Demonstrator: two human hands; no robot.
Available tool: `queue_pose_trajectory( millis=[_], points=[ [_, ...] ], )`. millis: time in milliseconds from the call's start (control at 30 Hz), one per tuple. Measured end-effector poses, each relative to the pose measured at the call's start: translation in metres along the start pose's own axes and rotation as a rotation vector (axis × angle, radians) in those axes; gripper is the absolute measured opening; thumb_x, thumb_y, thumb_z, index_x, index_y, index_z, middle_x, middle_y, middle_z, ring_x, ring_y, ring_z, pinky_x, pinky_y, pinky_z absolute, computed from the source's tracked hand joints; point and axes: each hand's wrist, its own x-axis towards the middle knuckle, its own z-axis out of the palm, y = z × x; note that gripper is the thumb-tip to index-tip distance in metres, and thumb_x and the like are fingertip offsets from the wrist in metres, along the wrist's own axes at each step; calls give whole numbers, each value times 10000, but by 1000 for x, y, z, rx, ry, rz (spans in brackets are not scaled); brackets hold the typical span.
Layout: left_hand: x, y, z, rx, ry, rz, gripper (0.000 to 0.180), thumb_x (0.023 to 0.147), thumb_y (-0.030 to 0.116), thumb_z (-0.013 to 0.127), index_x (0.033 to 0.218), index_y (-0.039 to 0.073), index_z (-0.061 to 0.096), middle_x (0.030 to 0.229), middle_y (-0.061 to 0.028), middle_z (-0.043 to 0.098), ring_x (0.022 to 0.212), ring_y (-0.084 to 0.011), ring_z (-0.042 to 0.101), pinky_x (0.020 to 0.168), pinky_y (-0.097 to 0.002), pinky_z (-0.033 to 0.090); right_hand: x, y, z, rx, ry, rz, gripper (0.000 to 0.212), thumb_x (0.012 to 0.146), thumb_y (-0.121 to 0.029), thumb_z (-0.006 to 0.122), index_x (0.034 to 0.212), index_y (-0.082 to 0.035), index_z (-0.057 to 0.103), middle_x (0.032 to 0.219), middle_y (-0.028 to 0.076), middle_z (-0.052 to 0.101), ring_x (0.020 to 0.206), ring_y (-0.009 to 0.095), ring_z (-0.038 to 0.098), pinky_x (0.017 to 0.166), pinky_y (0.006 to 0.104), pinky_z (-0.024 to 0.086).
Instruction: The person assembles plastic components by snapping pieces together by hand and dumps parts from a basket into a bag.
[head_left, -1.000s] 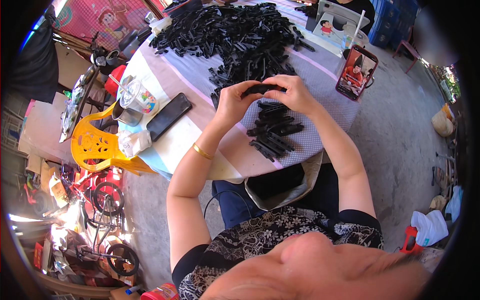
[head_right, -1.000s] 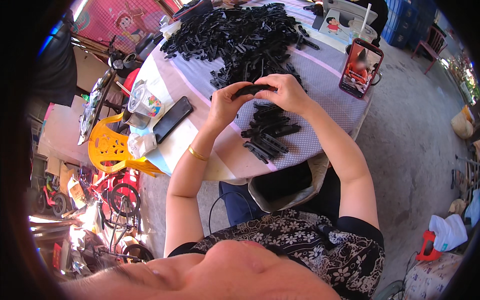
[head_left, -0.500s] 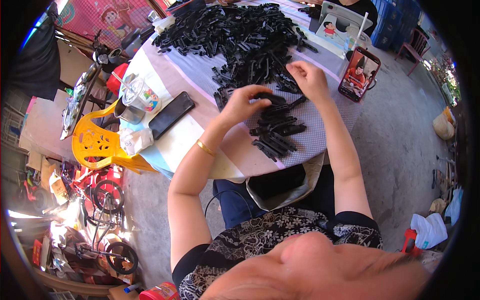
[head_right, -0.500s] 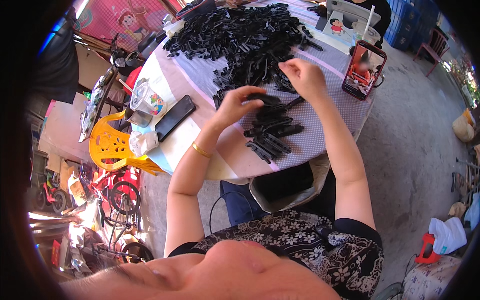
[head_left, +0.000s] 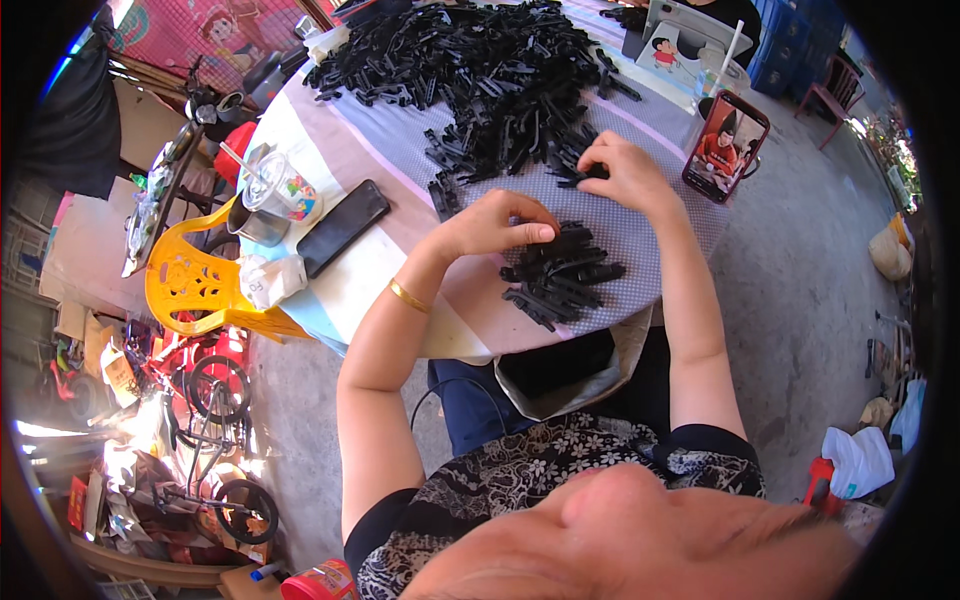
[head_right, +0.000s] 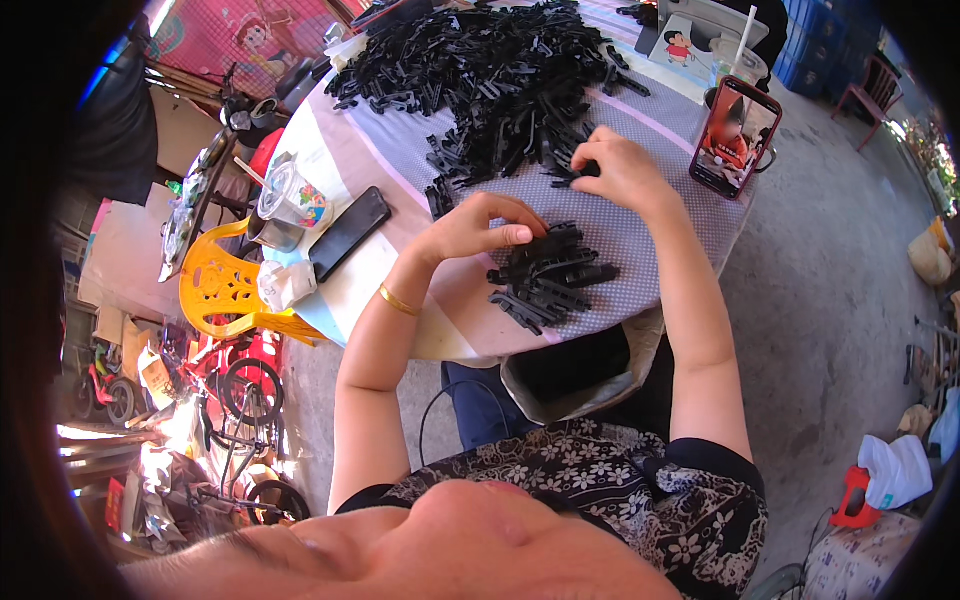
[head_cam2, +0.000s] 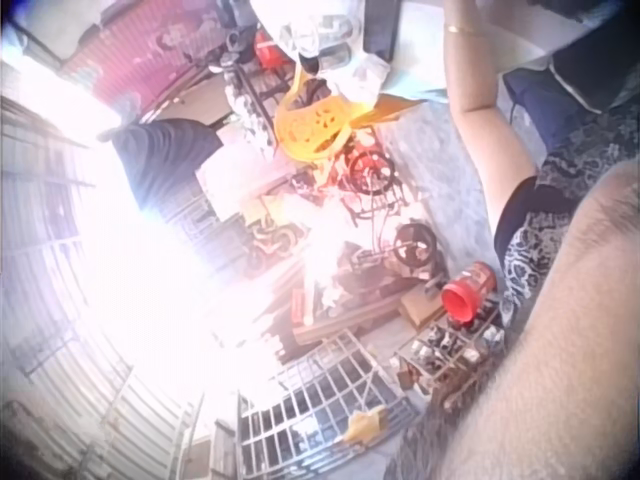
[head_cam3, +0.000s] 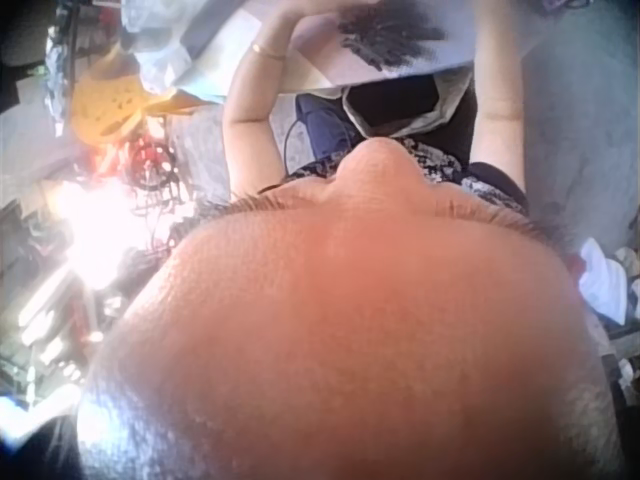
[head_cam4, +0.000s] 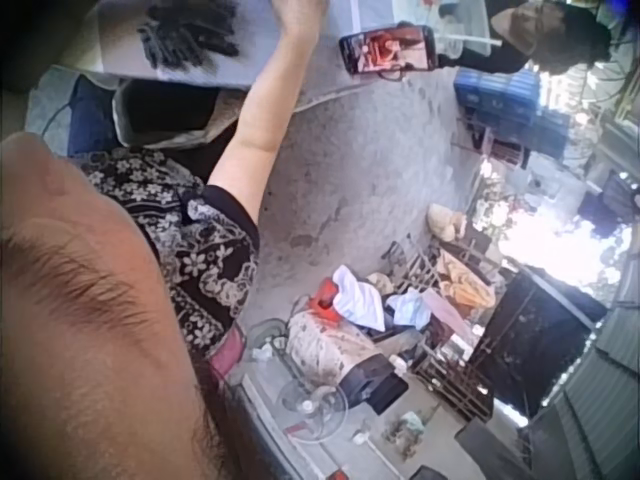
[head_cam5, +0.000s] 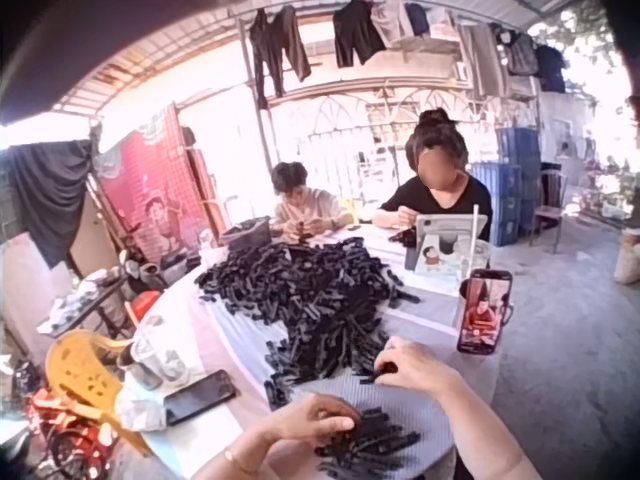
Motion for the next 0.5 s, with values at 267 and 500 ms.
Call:
queue_pose_trajectory(
  millis=[267, 500],
  points=[
    [16, -18, 9, 370, 560, -36, 237, 716, 112, 690, 925, 14, 633, 858, -101, 610, 747, -234, 593, 673, -313, 483, 19, -17, 49, 157, 350, -199, 134, 703, -4, 635, 836, -3, 618, 867, 117, 580, 709, 260, 609, 649, 321, 498],
    [15, -32, 8, 607, 470, 8, 334, 670, 144, 698, 981, 55, 616, 927, -109, 588, 883, -279, 540, 801, -356, 437, 17, -17, 27, 138, 393, -2, 202, 731, -148, 614, 908, -52, 630, 835, 121, 616, 715, 252, 614, 632, 345, 490]
  ],
)
